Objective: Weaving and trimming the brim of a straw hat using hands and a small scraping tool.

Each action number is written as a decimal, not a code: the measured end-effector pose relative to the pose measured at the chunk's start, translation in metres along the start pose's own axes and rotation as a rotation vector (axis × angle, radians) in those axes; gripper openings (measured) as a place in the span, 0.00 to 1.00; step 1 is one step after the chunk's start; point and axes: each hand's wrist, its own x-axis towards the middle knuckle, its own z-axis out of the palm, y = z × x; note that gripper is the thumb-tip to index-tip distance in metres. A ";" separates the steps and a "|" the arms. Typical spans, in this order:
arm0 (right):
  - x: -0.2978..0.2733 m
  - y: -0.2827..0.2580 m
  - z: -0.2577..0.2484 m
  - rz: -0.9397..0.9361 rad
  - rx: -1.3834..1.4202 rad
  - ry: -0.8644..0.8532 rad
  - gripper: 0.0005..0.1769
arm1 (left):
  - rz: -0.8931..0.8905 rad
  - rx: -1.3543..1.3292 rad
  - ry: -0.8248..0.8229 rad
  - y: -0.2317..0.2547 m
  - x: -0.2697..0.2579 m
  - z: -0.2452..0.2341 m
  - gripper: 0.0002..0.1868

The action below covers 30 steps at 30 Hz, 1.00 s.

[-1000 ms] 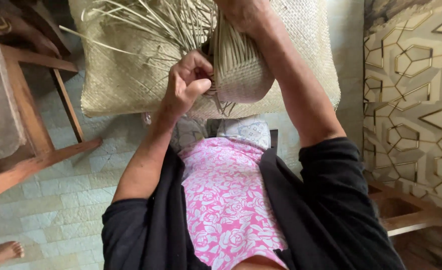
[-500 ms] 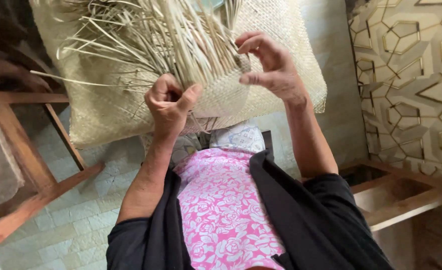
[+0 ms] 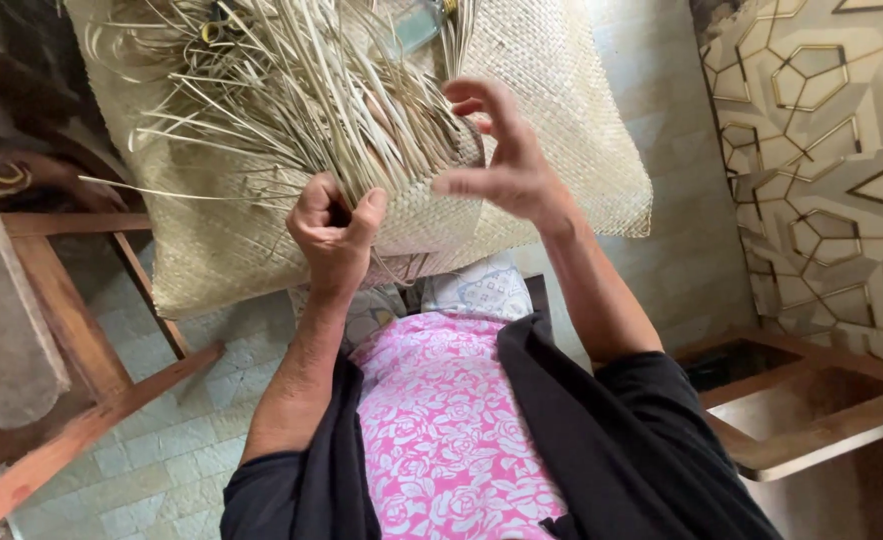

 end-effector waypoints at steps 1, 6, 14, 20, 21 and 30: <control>-0.002 0.001 0.007 -0.090 -0.041 0.035 0.43 | -0.005 -0.012 -0.006 0.000 0.000 0.000 0.19; 0.000 -0.003 0.011 -0.207 -0.171 0.144 0.41 | -0.001 -0.025 -0.007 0.002 -0.001 0.000 0.21; -0.008 -0.008 0.007 -0.257 -0.243 0.124 0.13 | -0.009 -0.023 -0.006 0.002 -0.001 0.001 0.19; 0.001 0.004 0.026 -0.424 -0.406 0.299 0.02 | 0.094 -0.048 0.067 -0.019 -0.002 0.006 0.24; 0.003 -0.002 0.028 -0.421 -0.406 0.299 0.02 | 0.091 -0.048 0.066 -0.014 -0.003 0.004 0.24; 0.042 0.085 -0.017 -0.116 -0.166 0.481 0.13 | 0.046 -0.021 0.003 -0.001 -0.003 0.001 0.20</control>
